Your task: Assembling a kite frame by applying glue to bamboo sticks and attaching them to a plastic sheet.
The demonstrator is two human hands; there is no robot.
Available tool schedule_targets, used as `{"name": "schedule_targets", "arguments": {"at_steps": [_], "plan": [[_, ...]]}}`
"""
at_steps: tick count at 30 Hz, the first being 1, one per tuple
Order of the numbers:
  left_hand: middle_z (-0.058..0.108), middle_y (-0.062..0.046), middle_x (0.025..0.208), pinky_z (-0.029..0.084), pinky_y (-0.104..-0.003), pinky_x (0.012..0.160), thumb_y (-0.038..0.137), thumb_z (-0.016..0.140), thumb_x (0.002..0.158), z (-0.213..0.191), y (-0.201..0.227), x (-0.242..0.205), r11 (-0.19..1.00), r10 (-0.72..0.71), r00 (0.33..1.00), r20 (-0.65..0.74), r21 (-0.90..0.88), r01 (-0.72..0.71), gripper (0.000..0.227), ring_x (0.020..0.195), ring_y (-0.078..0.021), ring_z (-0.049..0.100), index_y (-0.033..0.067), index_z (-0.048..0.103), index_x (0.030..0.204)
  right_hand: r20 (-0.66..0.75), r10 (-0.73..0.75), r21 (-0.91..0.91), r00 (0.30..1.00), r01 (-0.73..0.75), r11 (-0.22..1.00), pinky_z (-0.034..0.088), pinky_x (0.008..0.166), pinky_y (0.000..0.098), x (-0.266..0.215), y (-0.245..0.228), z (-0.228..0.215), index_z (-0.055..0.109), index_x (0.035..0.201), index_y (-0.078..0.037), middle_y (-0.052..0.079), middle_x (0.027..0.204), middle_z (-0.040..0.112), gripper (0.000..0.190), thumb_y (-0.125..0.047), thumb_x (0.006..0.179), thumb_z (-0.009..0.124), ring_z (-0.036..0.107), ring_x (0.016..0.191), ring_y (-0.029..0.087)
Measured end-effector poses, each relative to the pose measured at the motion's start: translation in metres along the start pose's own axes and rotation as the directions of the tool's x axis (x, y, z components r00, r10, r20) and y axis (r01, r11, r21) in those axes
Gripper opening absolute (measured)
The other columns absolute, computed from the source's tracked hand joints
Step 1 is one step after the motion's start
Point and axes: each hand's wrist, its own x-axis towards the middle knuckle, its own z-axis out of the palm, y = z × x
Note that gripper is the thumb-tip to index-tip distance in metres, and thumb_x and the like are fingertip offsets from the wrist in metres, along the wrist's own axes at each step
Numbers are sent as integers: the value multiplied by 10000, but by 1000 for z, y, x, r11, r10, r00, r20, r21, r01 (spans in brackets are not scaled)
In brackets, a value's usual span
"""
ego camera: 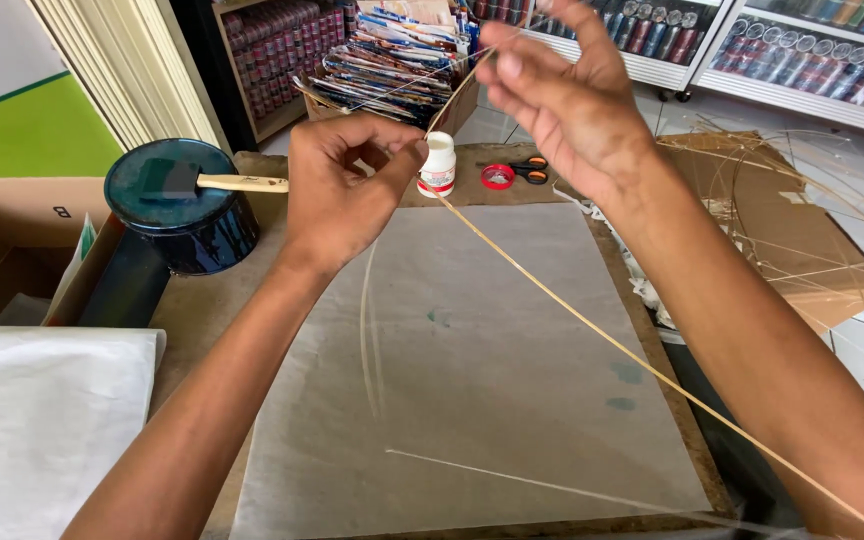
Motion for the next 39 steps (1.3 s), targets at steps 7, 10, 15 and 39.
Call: {"name": "schedule_targets", "arguments": {"at_steps": [7, 10, 15, 39], "plan": [[805, 25, 815, 531, -204, 606, 93, 742, 849, -7, -27, -9, 978, -124, 992, 23, 170, 118, 84, 655, -24, 632, 119, 818, 827, -99, 304, -447, 947, -315, 837, 622, 1001, 423, -45, 0, -14, 489, 1383, -110, 238, 1317, 690, 690, 47, 755, 727, 746, 1071, 306], [707, -39, 672, 490, -250, 512, 42, 723, 794, -7, -38, -17, 968, -192, 981, 16, 168, 187, 133, 592, -112, 600, 129, 811, 843, 77, 311, -507, 947, -232, 830, 617, 741, 288, -56, 25, -54, 559, 1334, -51, 203, 1162, 698, 574, 57, 807, 760, 748, 938, 243], [685, -77, 621, 463, -266, 470, 51, 683, 762, 0, -52, -15, 974, -190, 981, -23, 118, 192, 136, 544, -111, 572, 89, 801, 821, 355, 323, -367, 877, -187, 911, 623, 769, 402, -69, 59, -58, 629, 1315, 37, 261, 1134, 715, 501, 52, 826, 740, 750, 966, 329], [773, 78, 760, 540, -362, 658, 182, 649, 720, -28, -61, -8, 779, -456, 889, -43, 464, 422, 176, 792, -110, 706, 213, 818, 757, -711, 215, -500, 670, -696, 515, 563, 741, 338, -99, -3, -63, 663, 1254, -70, 141, 1044, 715, 317, 20, 952, 697, 664, 904, 232]]}}
